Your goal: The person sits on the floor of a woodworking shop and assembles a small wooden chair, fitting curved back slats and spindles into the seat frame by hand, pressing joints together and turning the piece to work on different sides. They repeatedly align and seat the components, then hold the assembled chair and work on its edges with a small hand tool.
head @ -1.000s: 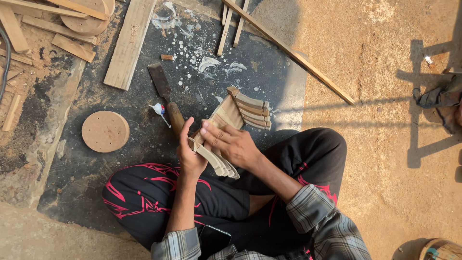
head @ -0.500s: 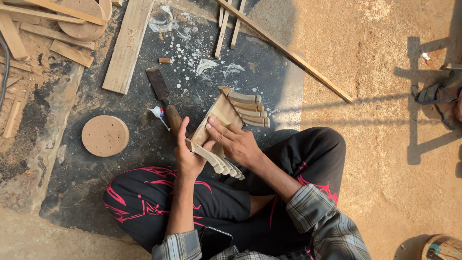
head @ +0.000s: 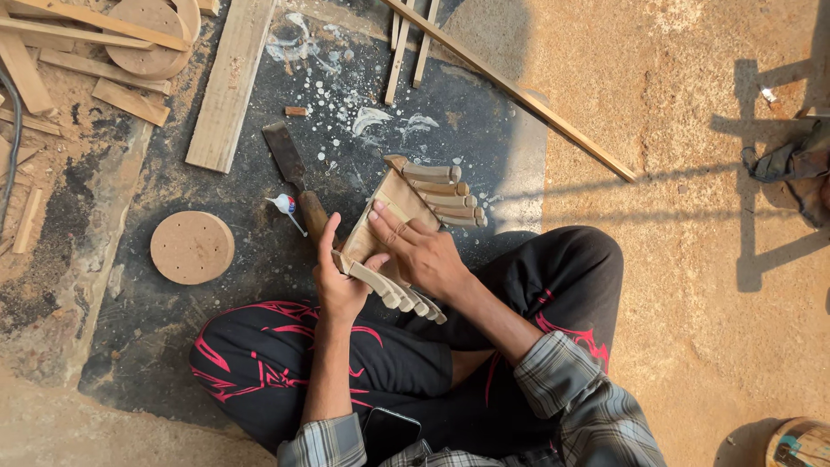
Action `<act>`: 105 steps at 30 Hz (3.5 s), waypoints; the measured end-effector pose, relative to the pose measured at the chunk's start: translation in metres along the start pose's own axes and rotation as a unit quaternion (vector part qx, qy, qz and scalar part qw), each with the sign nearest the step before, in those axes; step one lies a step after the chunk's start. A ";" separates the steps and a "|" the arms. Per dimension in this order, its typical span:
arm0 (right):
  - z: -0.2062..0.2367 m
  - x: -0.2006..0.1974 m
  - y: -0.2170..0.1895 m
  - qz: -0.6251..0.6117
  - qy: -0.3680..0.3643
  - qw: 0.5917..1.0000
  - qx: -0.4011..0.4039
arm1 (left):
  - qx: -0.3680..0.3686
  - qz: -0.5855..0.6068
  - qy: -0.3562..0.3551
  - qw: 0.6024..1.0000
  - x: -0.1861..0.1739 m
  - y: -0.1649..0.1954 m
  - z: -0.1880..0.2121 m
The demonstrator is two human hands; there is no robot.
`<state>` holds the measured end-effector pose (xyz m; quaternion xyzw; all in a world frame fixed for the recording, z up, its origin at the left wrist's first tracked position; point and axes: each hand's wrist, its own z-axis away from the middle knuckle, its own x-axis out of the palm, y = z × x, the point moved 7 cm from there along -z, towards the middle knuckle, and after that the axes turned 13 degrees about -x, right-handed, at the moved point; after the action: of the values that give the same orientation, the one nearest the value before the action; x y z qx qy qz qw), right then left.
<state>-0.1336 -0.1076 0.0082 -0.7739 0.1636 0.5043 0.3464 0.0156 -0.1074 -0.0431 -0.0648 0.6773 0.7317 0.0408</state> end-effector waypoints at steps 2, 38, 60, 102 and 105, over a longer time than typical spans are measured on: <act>-0.002 -0.007 -0.002 0.010 0.040 0.997 -0.062 | 0.006 0.008 0.005 1.000 0.001 0.001 -0.002; 0.006 0.037 0.070 0.047 -0.122 0.991 0.032 | -0.203 0.341 0.094 0.913 0.015 -0.090 -0.035; -0.004 0.049 0.081 0.033 -0.066 0.989 -0.131 | -0.251 0.317 0.057 0.913 0.040 -0.115 -0.067; 0.105 0.009 0.048 0.059 0.004 0.996 0.069 | -0.233 0.377 0.066 0.894 0.014 -0.074 -0.028; 0.128 0.043 0.047 0.024 -0.185 0.972 0.142 | -0.234 0.380 0.076 0.892 0.013 -0.071 -0.019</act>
<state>-0.2282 -0.0466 -0.0798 -0.6061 0.1847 0.6184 0.4649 0.0145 -0.1212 -0.1165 0.1343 0.4605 0.8214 -0.3086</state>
